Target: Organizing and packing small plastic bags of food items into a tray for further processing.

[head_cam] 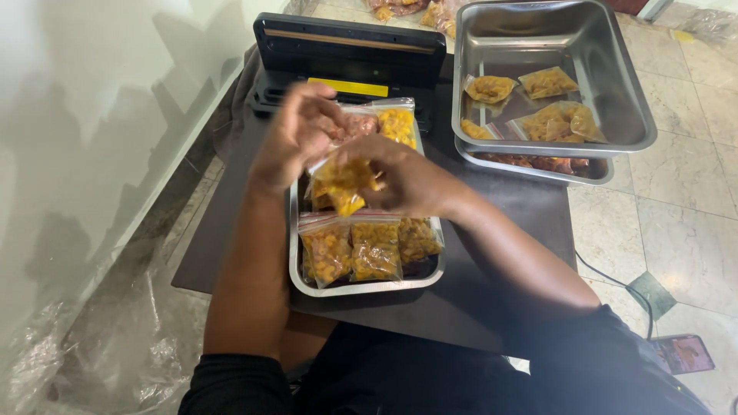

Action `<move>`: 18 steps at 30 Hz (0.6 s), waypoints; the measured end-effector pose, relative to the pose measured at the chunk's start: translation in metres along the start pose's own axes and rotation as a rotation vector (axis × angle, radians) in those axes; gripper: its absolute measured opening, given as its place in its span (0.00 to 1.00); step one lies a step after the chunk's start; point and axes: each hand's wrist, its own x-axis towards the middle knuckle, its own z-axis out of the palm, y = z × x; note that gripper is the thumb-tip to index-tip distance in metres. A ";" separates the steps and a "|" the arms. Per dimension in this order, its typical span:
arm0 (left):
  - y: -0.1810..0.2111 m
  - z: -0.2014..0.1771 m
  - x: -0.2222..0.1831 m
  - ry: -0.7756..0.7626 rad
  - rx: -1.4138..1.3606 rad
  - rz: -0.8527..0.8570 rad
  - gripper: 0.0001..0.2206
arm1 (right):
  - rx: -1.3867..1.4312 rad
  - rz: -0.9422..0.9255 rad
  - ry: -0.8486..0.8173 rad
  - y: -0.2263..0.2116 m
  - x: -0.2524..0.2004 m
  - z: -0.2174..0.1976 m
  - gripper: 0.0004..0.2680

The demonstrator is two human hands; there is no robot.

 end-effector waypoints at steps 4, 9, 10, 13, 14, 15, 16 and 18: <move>-0.009 -0.014 -0.002 0.470 -0.162 0.156 0.18 | 0.180 0.092 -0.156 -0.012 -0.004 0.010 0.06; -0.009 -0.019 0.000 0.561 -0.046 0.178 0.17 | 0.190 0.167 -0.188 -0.017 -0.004 0.035 0.09; -0.011 -0.018 0.000 0.554 -0.047 0.169 0.17 | 0.091 0.109 -0.147 -0.015 -0.005 0.041 0.09; -0.013 -0.019 0.000 0.517 -0.029 0.167 0.15 | -0.478 0.046 -0.179 -0.006 -0.003 0.052 0.10; -0.014 -0.020 0.001 0.515 -0.030 0.167 0.15 | -0.478 0.047 -0.177 -0.008 -0.002 0.047 0.10; -0.015 -0.020 0.001 0.528 -0.020 0.177 0.16 | -0.570 0.109 -0.264 -0.009 -0.002 0.042 0.13; -0.016 -0.021 0.000 0.541 -0.010 0.187 0.16 | -0.660 0.171 -0.352 -0.011 -0.002 0.038 0.17; -0.019 -0.025 -0.003 0.547 -0.064 0.190 0.15 | -0.611 0.083 -0.256 -0.008 -0.004 0.036 0.14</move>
